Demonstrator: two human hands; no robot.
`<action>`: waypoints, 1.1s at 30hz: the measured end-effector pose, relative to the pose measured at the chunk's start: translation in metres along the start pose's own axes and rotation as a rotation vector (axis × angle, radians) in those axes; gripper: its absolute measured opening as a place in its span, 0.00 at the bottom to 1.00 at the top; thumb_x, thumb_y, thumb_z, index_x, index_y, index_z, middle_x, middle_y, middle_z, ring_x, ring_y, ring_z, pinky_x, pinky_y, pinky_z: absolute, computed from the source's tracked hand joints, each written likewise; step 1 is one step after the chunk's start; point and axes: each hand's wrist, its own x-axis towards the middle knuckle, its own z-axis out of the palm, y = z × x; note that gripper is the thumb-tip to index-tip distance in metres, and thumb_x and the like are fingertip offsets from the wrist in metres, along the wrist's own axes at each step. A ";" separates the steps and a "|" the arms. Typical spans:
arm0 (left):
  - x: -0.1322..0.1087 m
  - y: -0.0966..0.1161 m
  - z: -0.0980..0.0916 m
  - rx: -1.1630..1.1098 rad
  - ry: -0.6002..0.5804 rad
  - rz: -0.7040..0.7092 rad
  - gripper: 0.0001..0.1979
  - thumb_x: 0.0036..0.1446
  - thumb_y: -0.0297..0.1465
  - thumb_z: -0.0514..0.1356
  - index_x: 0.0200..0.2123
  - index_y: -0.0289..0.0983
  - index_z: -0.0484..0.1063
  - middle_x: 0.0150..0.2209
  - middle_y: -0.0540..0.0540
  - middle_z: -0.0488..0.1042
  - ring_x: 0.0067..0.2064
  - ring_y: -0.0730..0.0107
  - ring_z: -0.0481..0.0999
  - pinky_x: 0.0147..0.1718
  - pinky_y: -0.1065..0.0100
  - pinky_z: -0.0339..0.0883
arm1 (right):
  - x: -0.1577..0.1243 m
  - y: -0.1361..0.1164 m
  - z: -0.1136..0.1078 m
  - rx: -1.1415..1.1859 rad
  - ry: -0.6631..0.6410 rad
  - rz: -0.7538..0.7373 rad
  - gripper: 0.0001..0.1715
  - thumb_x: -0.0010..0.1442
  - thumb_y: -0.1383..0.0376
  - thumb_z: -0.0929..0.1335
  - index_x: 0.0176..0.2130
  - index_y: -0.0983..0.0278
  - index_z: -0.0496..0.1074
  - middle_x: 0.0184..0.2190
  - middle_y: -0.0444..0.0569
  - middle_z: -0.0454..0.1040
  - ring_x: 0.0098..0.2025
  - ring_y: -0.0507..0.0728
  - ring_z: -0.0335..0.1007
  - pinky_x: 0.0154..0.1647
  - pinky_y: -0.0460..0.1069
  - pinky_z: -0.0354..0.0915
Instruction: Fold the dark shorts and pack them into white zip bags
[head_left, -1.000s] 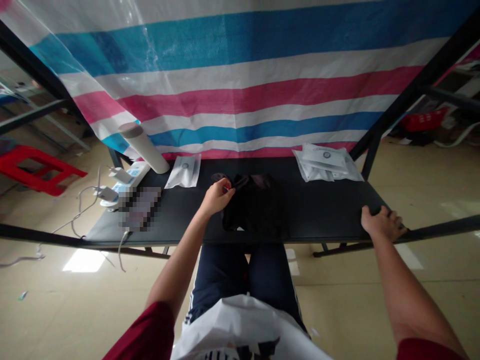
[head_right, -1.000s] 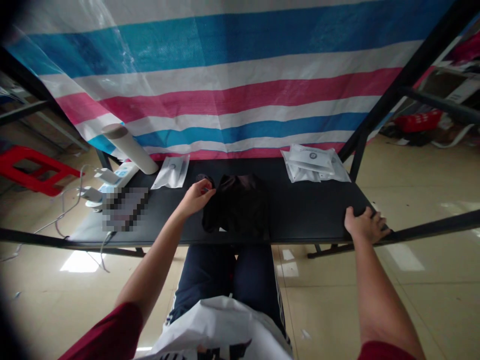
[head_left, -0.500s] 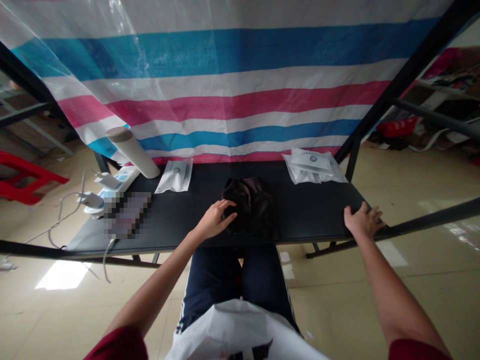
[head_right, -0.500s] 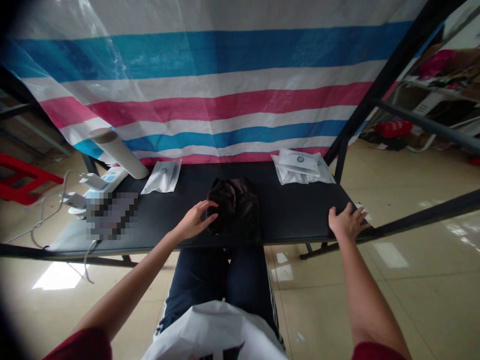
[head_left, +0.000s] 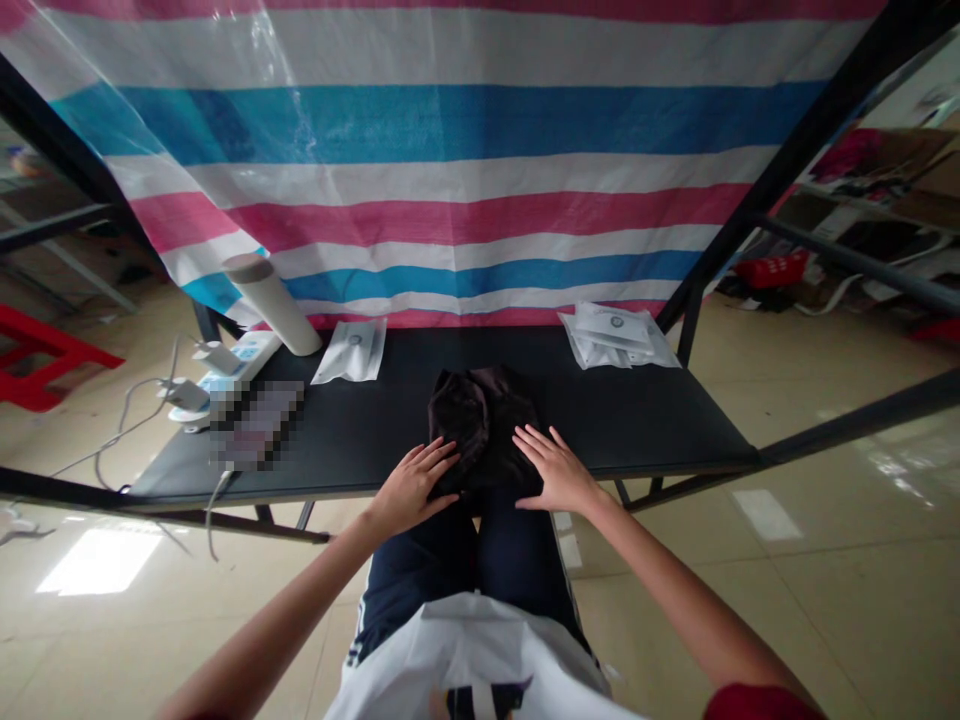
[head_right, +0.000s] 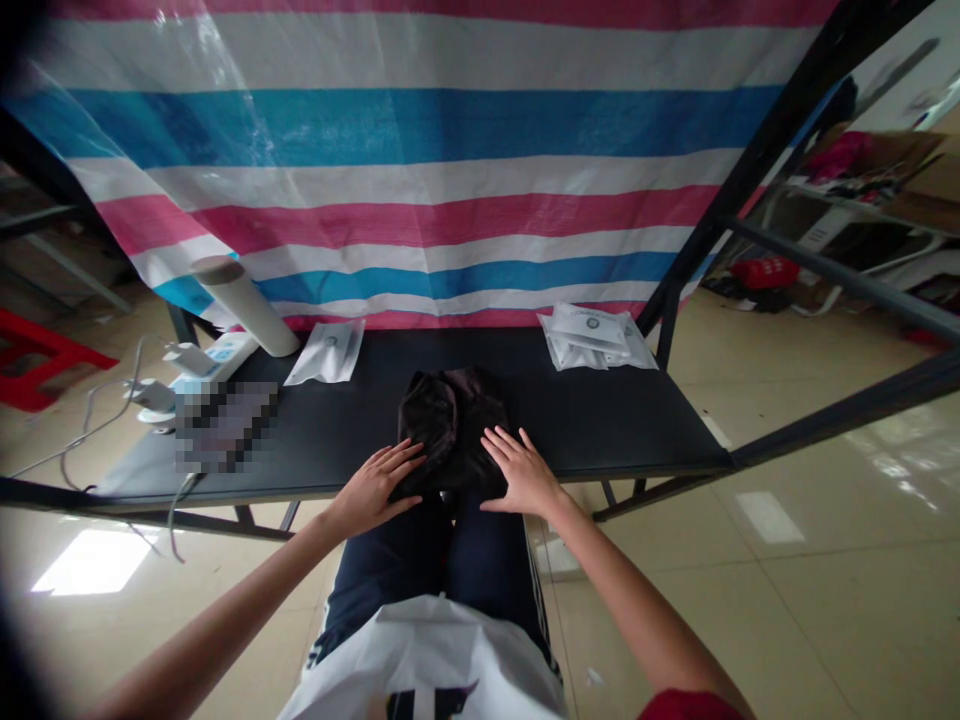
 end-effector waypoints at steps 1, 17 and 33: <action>-0.005 0.001 0.002 0.000 0.007 -0.008 0.29 0.61 0.41 0.57 0.64 0.41 0.61 0.67 0.41 0.58 0.69 0.52 0.54 0.65 0.48 0.53 | -0.003 0.001 0.005 -0.005 -0.006 0.001 0.61 0.48 0.48 0.75 0.69 0.64 0.49 0.69 0.59 0.53 0.71 0.68 0.46 0.70 0.69 0.40; -0.020 -0.006 0.003 -0.308 0.128 -0.092 0.19 0.61 0.30 0.52 0.53 0.41 0.73 0.60 0.44 0.70 0.66 0.59 0.62 0.64 0.53 0.57 | -0.026 0.005 0.009 0.190 0.223 0.013 0.17 0.60 0.70 0.65 0.47 0.59 0.74 0.53 0.49 0.75 0.60 0.61 0.67 0.63 0.62 0.62; 0.040 -0.020 -0.001 -0.306 0.405 -0.644 0.16 0.64 0.46 0.50 0.31 0.41 0.64 0.25 0.50 0.72 0.26 0.67 0.73 0.27 0.69 0.57 | 0.045 0.009 0.002 -0.027 0.242 0.616 0.23 0.71 0.56 0.56 0.41 0.64 0.74 0.30 0.54 0.79 0.33 0.60 0.77 0.32 0.48 0.58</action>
